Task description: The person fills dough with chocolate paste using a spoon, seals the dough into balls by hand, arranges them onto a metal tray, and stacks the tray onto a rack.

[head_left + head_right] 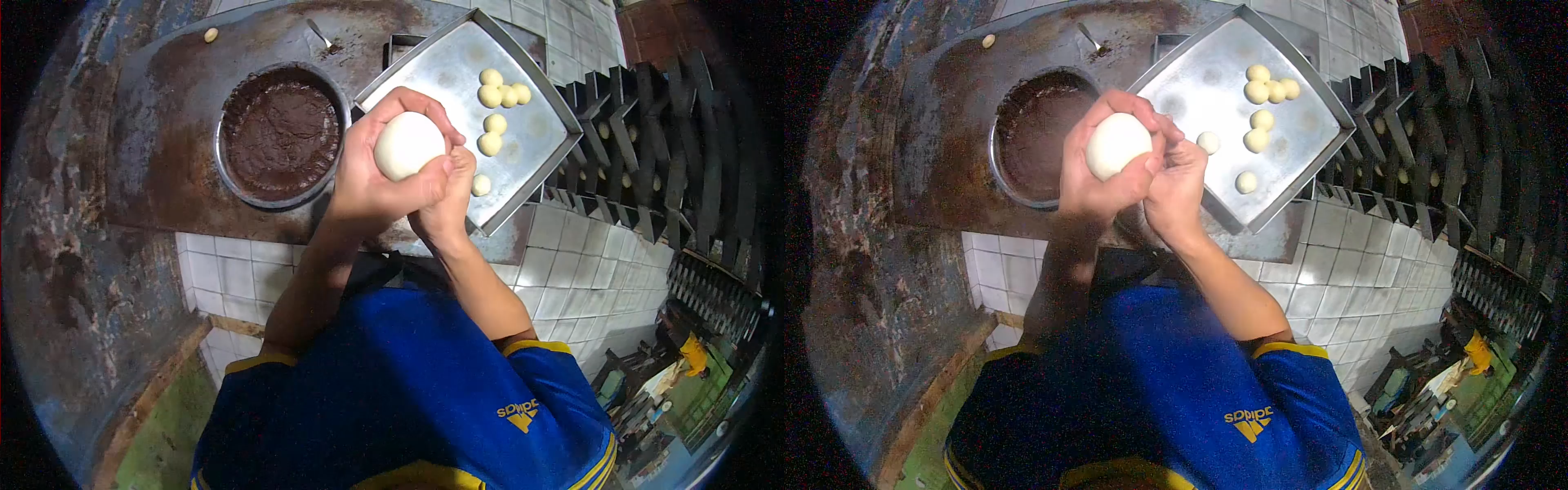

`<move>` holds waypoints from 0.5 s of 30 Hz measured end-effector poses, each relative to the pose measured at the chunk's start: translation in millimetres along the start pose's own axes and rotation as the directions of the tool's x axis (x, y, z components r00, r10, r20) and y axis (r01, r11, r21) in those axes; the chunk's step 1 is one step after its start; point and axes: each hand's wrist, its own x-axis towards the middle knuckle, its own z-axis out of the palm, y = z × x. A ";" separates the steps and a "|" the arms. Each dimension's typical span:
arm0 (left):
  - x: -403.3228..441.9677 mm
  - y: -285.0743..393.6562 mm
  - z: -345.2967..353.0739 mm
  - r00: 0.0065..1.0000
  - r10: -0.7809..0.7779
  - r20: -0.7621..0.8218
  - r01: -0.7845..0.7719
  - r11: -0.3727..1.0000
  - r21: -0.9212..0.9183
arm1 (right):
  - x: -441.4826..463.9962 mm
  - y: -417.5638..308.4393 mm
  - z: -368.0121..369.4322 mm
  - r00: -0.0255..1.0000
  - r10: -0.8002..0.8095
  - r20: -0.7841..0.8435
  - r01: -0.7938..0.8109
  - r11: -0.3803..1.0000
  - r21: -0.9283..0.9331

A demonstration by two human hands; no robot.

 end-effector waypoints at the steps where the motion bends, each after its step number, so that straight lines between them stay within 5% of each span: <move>1: -2.0 2.9 1.9 0.999 -0.014 -0.031 0.014 1.000 -0.005 | -0.9 -2.0 -3.2 0.998 -0.014 0.055 0.012 0.999 0.042; 3: 4.0 -2.1 16.7 0.997 -0.020 -0.068 0.019 1.000 -0.012 | 1.7 -21.1 -26.4 0.993 -0.030 0.118 0.020 0.997 0.079; 5: 6.7 -6.3 24.6 0.985 0.172 0.028 -0.170 0.983 -0.071 | 5.2 -47.7 -39.8 0.922 0.023 0.386 -0.009 0.999 -0.038; 8: 5.4 -18.5 46.9 0.976 0.205 0.077 -0.205 0.979 -0.006 | -8.6 -16.2 -37.5 0.967 -0.222 0.121 0.201 0.965 0.166; 10: 6.4 -20.0 43.2 0.981 0.171 0.092 -0.172 0.985 -0.004 | -11.8 -10.2 -36.5 0.945 -0.328 0.010 0.324 0.938 0.123; 12: 3.8 -20.1 27.6 0.985 0.155 0.075 -0.167 0.966 0.197 | 5.3 -22.0 -62.2 0.954 -0.089 0.285 0.127 0.985 -0.116; 13: 2.7 -22.2 15.5 0.986 0.157 0.064 -0.166 0.966 0.198 | 16.9 -33.3 -78.3 0.892 0.131 0.432 0.002 0.956 -0.294; 15: -0.8 -36.6 -6.8 0.987 -0.041 -0.158 0.103 0.908 0.405 | 43.6 -68.7 -85.4 0.671 0.469 0.575 -0.035 0.794 -0.607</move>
